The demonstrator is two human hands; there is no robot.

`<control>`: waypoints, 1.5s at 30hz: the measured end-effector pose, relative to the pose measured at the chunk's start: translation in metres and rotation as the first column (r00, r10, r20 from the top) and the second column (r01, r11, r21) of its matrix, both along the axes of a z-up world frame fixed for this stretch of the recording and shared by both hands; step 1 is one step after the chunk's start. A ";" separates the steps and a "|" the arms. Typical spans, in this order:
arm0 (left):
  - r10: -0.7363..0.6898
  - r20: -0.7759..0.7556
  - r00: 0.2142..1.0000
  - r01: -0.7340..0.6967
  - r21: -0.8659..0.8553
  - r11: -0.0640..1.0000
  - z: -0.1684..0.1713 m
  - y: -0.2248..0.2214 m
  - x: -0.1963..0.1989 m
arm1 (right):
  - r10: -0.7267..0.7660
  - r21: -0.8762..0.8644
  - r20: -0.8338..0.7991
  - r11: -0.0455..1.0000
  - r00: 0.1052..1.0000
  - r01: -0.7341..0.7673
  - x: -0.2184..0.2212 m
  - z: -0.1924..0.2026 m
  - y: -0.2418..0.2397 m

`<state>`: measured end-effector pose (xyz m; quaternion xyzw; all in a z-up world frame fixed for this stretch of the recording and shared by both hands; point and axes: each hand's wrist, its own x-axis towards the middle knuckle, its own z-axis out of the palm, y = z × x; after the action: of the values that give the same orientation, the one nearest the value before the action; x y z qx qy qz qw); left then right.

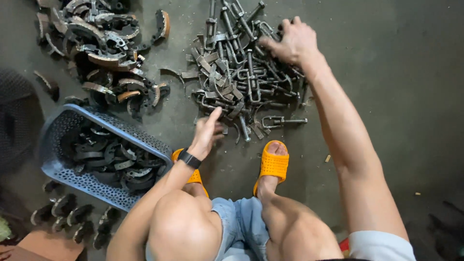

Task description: Sorting used motorcycle brake shoes and metal hardware into a plastic basket and organized piles on the floor.

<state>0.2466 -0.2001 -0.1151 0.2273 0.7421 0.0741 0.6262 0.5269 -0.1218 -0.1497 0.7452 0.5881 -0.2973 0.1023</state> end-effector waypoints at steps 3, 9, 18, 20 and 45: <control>0.021 0.171 0.985 0.019 -0.232 0.972 -0.001 0.001 0.007 | -0.035 0.085 -0.017 0.996 0.999 0.036 0.000 -0.011 0.003; 0.266 0.249 0.931 -0.189 -0.295 0.937 -0.006 -0.007 0.009 | -0.126 -0.086 0.024 0.988 0.992 0.128 -0.024 0.003 -0.008; 0.346 0.318 0.882 -0.247 -0.313 0.917 -0.020 -0.010 0.020 | -0.144 -0.246 0.086 0.956 0.986 0.161 -0.033 0.004 -0.008; 0.354 0.292 0.889 -0.265 -0.302 0.916 -0.021 -0.013 0.023 | -0.191 -0.244 0.092 0.947 0.977 0.208 -0.034 0.004 -0.009; 0.329 0.544 0.772 -0.236 -0.235 0.943 -0.011 -0.013 0.019 | -0.461 -0.428 -0.050 0.811 0.886 0.398 -0.072 0.032 -0.022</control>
<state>0.2660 -0.2130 -0.1266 0.0311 0.5466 0.1758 0.8181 0.4548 -0.1434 -0.1181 0.7961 0.3354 -0.4838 0.1400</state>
